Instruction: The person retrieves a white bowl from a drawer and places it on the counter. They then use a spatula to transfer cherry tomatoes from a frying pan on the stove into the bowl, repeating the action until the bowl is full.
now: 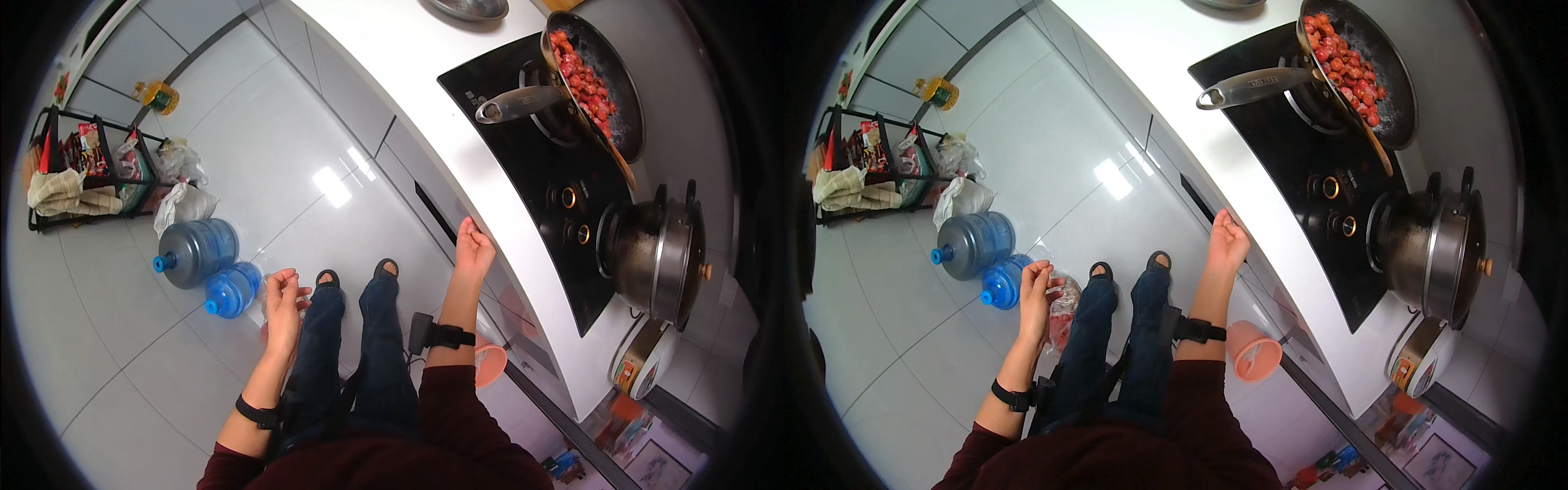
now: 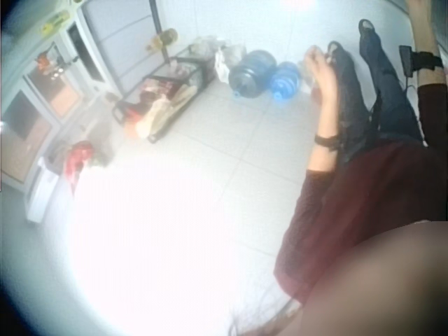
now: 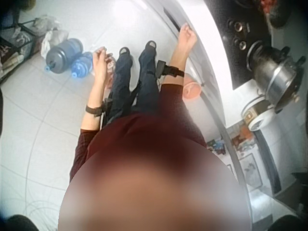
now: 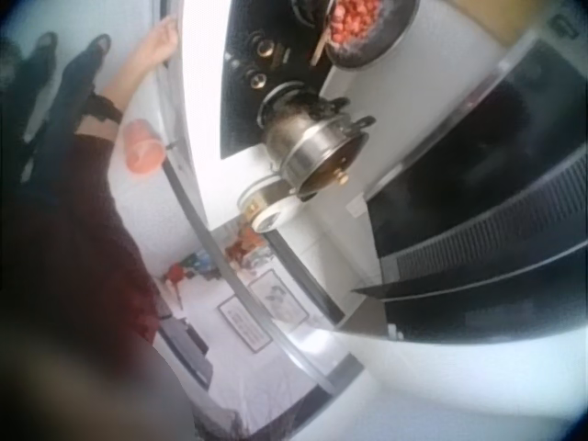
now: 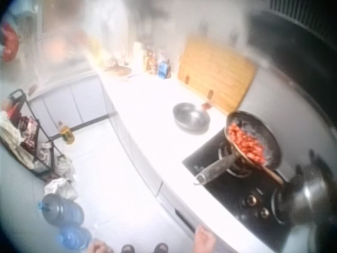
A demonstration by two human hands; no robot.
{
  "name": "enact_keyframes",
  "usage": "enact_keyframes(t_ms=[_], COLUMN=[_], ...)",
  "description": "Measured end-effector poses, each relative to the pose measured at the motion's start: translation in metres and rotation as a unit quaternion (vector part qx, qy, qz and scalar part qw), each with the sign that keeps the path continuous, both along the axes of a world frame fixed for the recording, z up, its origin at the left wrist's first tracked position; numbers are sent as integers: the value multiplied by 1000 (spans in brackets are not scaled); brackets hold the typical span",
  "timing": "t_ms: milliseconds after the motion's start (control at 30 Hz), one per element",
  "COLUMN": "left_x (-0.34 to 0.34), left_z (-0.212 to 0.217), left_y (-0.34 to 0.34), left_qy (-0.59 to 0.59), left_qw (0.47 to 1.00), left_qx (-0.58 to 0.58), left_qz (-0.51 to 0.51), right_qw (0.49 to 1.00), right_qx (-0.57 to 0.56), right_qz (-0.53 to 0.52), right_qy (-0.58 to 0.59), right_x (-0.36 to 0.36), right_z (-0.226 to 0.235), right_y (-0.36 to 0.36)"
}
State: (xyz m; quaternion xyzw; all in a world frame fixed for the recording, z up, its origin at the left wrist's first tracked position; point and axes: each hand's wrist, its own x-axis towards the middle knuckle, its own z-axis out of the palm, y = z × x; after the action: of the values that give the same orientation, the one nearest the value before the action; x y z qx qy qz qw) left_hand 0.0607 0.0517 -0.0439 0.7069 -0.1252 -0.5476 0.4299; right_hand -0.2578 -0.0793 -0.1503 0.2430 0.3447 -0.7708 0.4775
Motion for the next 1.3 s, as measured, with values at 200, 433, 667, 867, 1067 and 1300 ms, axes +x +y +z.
enact_keyframes(t_ms=[200, 433, 667, 867, 1067, 1300], left_x=[2, -4, -18, -21, -9, -7], left_z=[4, -4, -10, -10, -21, -59], left_y=[5, 4, -11, -27, -28, -3], left_qy=[5, -2, 1, 8, 3, 21], left_qw=[1000, 1000, 999, 997, 998, 997], left_qx=[3, 6, 9, 4, 2, 47], left_qz=[-6, -22, -41, -73, -70, -58], right_qw=[998, 999, 998, 991, 980, 936], right_qx=[44, 22, 43, 86, 28, 173], right_qz=[0, 7, 53, 101, 175, 241], right_qy=[40, 37, 13, 13, 94, 188], right_x=[7, 12, 15, 27, 19, 7], right_z=[17, 12, 4, 11, 18, -75], right_y=[-11, -1, 22, 39, 28, 48])
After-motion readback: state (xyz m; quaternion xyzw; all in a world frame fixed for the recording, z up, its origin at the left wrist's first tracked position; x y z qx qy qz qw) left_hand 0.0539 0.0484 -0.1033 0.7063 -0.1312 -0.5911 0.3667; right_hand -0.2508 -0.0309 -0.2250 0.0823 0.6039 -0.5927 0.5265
